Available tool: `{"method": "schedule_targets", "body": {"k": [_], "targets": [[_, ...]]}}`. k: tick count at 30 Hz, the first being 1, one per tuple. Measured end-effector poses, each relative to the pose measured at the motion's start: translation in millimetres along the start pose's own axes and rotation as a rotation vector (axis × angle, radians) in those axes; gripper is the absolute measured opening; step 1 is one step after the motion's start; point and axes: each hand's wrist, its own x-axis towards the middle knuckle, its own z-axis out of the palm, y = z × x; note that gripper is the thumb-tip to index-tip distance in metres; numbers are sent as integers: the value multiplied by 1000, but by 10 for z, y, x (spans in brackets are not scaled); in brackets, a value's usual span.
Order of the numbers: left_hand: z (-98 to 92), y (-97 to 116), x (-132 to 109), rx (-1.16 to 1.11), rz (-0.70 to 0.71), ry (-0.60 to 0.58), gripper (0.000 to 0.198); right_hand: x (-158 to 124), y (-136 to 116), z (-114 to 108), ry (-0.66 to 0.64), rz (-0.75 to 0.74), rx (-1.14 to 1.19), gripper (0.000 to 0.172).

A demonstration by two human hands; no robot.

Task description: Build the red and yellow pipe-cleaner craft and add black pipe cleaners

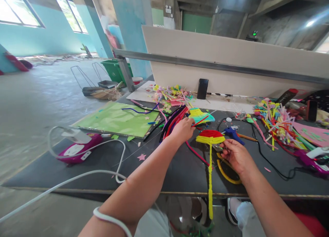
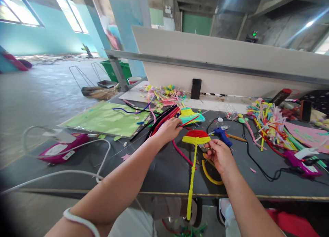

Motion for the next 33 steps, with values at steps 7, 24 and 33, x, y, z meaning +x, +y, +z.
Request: {"method": "schedule_targets", "body": {"k": [7, 24, 33], "targets": [[-49, 151, -64, 74, 234, -270, 45, 17, -35, -74, 8, -65, 40, 23], [-20, 176, -25, -598, -256, -405, 23, 4, -34, -19, -45, -73, 92, 24], [-190, 79, -33, -1226, -353, -715, 30, -37, -54, 39, -136, -30, 179, 18]]}}
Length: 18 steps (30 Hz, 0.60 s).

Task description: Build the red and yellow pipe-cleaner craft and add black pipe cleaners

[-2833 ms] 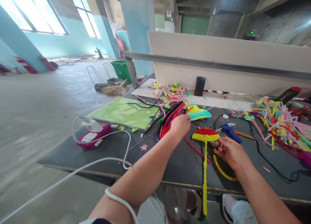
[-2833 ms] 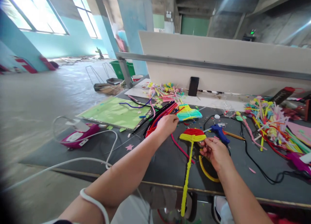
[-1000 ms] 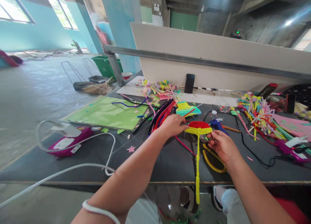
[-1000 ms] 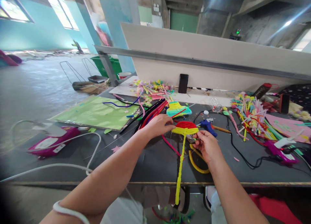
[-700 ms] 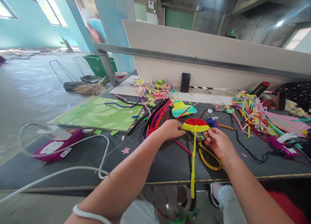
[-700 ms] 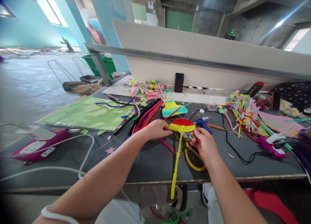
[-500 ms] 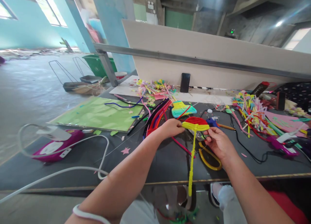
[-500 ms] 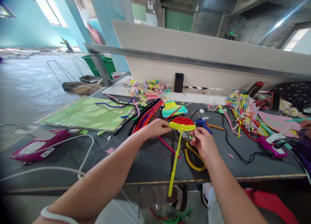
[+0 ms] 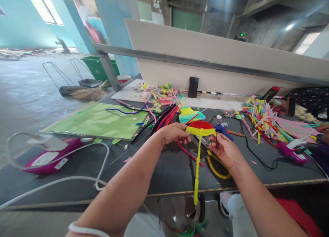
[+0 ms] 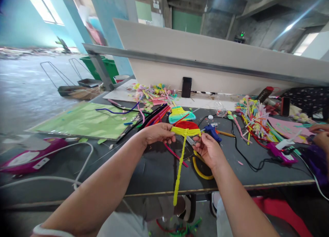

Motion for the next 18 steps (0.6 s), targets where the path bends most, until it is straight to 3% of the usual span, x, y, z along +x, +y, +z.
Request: {"method": "schedule_targets", "body": {"k": [5, 18], "targets": [[-92, 46, -57, -100, -4, -82, 35, -29, -65, -54, -73, 61, 57, 21], [-124, 1, -37, -115, 31, -47, 34, -28, -75, -60, -147, 44, 103, 24]]}}
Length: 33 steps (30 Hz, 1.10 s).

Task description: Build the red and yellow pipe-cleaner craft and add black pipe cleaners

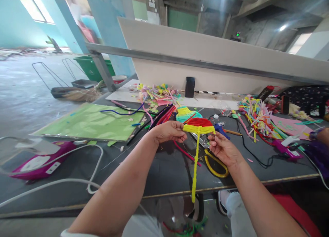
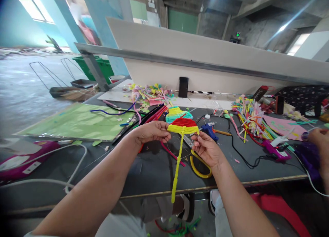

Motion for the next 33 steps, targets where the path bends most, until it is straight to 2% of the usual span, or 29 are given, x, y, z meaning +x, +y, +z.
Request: {"method": "schedule_targets", "body": {"k": [5, 8, 13, 14, 16, 18, 20, 21, 22, 24, 26, 28, 30, 33], "targets": [[-21, 9, 3, 9, 16, 3, 36, 32, 25, -15, 24, 15, -2, 24], [-23, -51, 38, 19, 20, 17, 33, 46, 18, -46, 92, 48, -49, 18], [84, -205, 170, 150, -89, 89, 19, 107, 5, -179, 217, 144, -247, 15], [97, -212, 190, 204, -113, 152, 18, 123, 7, -212, 222, 151, -288, 14], [77, -176, 191, 410, -130, 348, 20, 151, 11, -273, 221, 165, -364, 13], [-26, -87, 131, 696, -15, 568, 17, 171, 6, -312, 223, 177, -432, 13], [-198, 17, 21, 790, 67, 732, 16, 183, -12, -319, 239, 185, -496, 13], [-294, 60, -41, 893, 129, 893, 16, 187, -24, -310, 251, 190, -530, 13], [-387, 93, -102, 976, 110, 994, 17, 190, -37, -292, 262, 196, -564, 13], [-533, 129, -201, 1100, 17, 1094, 17, 195, -61, -243, 281, 206, -626, 12], [-597, 139, -252, 1171, -45, 1121, 21, 203, -75, -196, 293, 211, -673, 10], [-578, 151, -251, 1205, -65, 1095, 23, 215, -78, -172, 295, 208, -698, 10], [-497, 169, -206, 1232, -67, 1006, 20, 232, -76, -175, 279, 202, -699, 10], [-329, 168, -94, 1283, -52, 806, 11, 259, -74, -196, 252, 201, -683, 12]]}}
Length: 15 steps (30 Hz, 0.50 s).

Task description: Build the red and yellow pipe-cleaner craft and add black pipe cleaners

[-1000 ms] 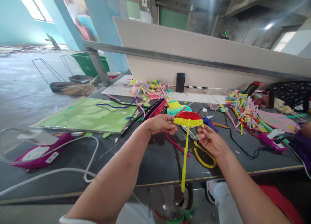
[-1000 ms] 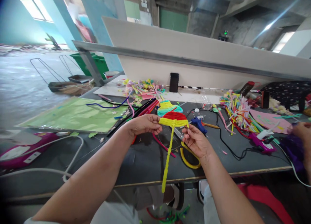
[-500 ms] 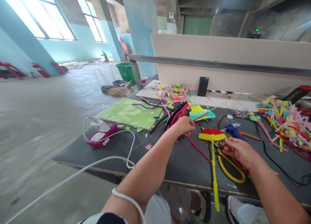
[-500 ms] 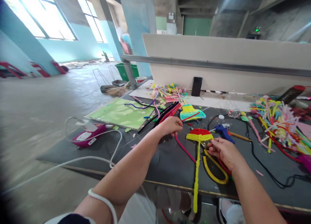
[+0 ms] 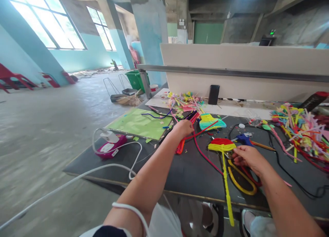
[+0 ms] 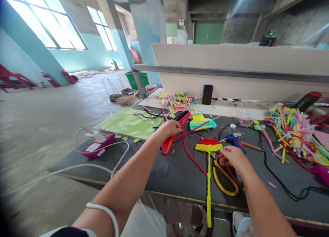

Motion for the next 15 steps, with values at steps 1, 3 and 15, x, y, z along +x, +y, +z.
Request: {"method": "schedule_targets", "body": {"k": [1, 3, 15], "targets": [[37, 55, -7, 4, 39, -32, 11, 6, -1, -1, -1, 2, -3, 12], [122, 136, -20, 12, 95, -58, 12, 5, -13, 7, 8, 9, -26, 12], [424, 267, 70, -514, 66, 211, 27, -18, -33, 71, 6, 6, -144, 9]]}}
